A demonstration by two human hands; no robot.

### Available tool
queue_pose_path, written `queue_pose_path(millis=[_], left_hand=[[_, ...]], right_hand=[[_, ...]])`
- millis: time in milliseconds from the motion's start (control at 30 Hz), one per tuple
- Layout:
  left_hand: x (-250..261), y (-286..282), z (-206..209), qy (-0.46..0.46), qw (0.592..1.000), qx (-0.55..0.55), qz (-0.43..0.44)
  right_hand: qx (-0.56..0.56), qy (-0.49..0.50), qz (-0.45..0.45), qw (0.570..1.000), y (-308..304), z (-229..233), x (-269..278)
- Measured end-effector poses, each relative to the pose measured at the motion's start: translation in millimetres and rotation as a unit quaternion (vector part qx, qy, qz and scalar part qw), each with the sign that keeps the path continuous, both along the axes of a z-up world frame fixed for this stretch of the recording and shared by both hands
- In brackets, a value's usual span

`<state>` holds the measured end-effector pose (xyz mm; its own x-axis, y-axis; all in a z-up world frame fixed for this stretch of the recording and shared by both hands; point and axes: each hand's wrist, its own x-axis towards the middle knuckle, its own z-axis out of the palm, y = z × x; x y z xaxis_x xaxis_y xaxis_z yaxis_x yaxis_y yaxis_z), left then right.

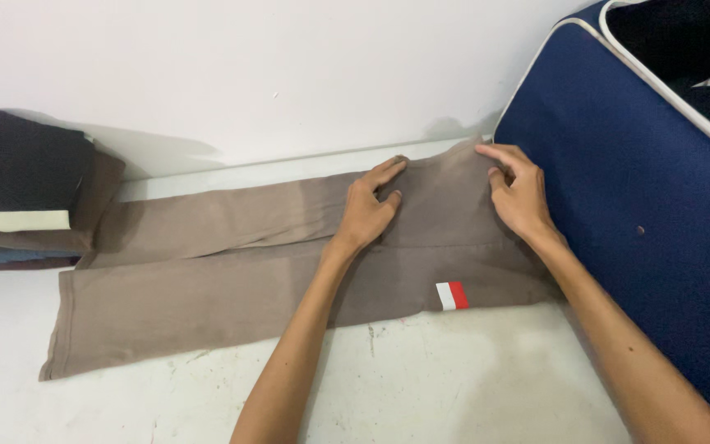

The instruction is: The person folds a brown t-shirt on a white surface by hand. They smooth the fabric, fold the sleeves inward, fold the shirt in half lengthwise, then fold it into thirds to create a compact rectangle. The folded shirt is placed on a stack of other folded clothes.

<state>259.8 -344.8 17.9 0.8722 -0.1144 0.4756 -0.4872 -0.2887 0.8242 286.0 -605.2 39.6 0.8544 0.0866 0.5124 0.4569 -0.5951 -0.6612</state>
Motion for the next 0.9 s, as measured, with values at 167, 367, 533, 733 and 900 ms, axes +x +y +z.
queue_pose_path(millis=[167,367,533,733,900], left_hand=[[-1.2,-7.0,10.4,0.006,1.0,0.001,0.004],[-5.3,-9.2,17.3,0.0,0.996,0.094,0.005],[-0.5,-4.0,9.4,-0.035,0.991,0.133,0.008],[-2.2,5.9,8.2,-0.029,0.983,0.182,-0.003],[-11.1,-0.9,20.2,-0.065,0.982,0.179,0.005]], right_hand=[[-0.05,-0.145,-0.003,0.988,6.7,-2.5,0.9],[-0.024,-0.041,-0.006,0.999,5.0,7.3,-1.5],[-0.072,-0.093,-0.014,0.993,2.4,-12.5,14.2],[-0.088,-0.022,-0.004,0.996,1.1,-17.2,12.9],[-0.025,-0.012,-0.041,0.999,-4.0,-9.8,6.6]])
